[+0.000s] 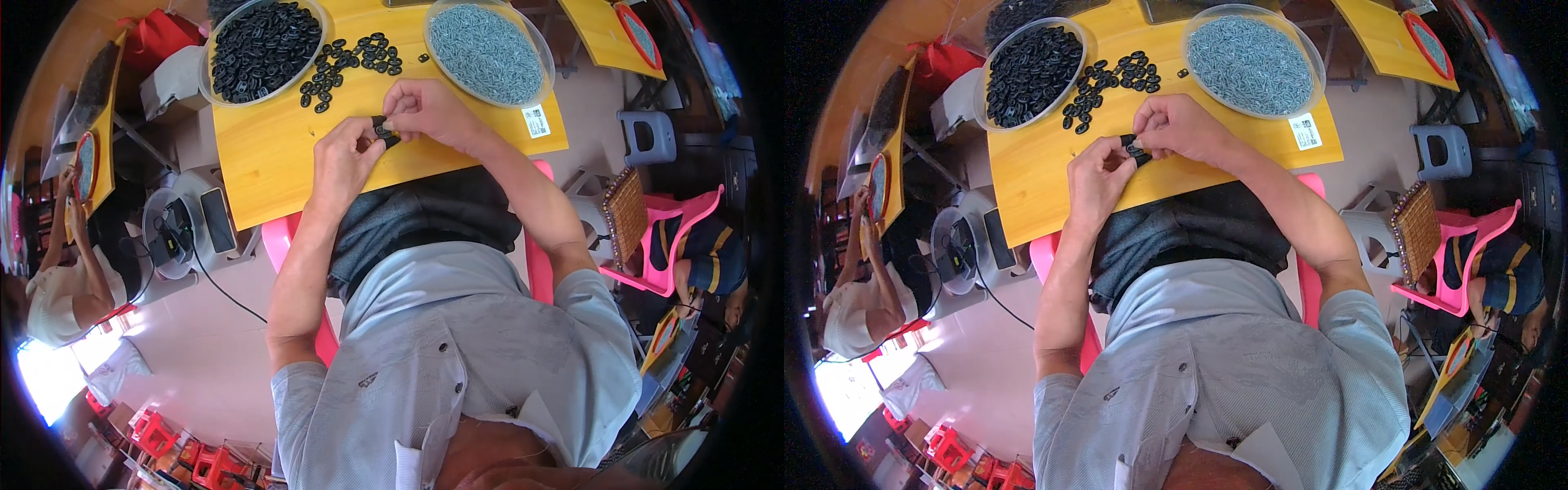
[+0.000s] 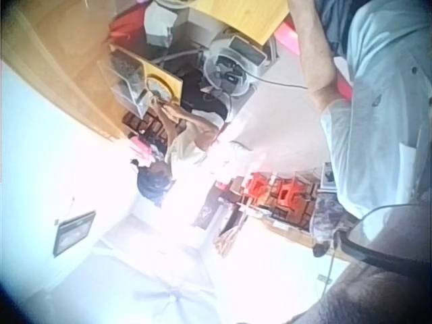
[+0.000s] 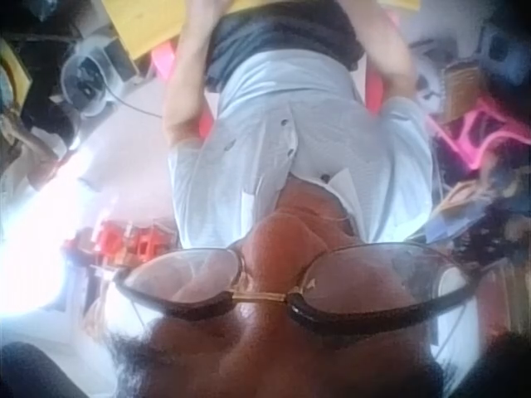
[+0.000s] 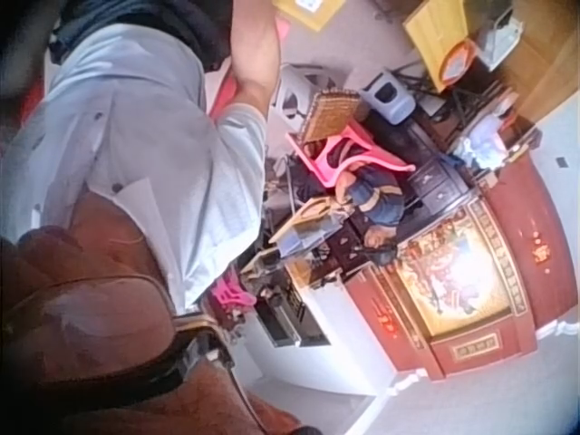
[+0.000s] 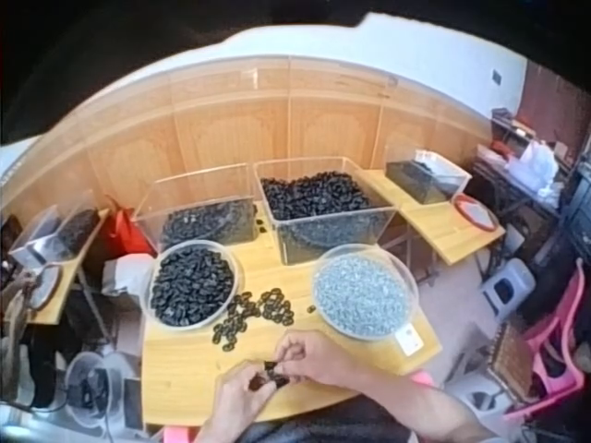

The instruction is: The person repeatedly picks up small black plastic components from the table by hand and assembles them together.

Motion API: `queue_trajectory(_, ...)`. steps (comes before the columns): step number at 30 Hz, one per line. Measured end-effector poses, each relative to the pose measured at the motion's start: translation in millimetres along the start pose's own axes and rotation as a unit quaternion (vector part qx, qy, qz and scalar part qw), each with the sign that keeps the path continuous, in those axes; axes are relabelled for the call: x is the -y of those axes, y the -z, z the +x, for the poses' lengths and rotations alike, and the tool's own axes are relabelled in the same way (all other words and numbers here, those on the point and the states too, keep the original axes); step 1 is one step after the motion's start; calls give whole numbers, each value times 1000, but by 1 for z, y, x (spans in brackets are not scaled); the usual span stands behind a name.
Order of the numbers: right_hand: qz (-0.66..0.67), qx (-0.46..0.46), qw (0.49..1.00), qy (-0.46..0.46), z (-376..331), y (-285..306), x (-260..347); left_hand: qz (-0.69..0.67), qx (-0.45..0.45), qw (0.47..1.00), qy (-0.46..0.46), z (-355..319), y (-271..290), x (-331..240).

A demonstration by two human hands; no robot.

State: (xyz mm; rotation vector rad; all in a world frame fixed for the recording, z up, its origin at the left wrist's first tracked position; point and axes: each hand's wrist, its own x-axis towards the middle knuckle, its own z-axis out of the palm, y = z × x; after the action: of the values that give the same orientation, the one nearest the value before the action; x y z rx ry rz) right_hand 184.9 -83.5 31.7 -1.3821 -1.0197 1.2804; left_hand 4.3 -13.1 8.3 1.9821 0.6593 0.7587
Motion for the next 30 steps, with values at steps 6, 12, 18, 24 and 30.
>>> queue_trajectory(6,-29,20,999,-7,0,0,-5,32,0,999,-10,-4,4,-1)
queue_trajectory(12,-12,20,1000,-13,-4,-2,-3,34,-6,998,-43,-7,4,-1)
queue_trajectory(18,-21,27,999,-18,-2,-3,0,22,8,1000,-21,-5,6,-1)
queue_trajectory(24,-81,73,994,-15,15,9,29,-54,-25,996,62,0,3,-5)
queue_trajectory(30,21,-63,983,169,62,-11,86,-26,-144,988,56,-6,16,4)
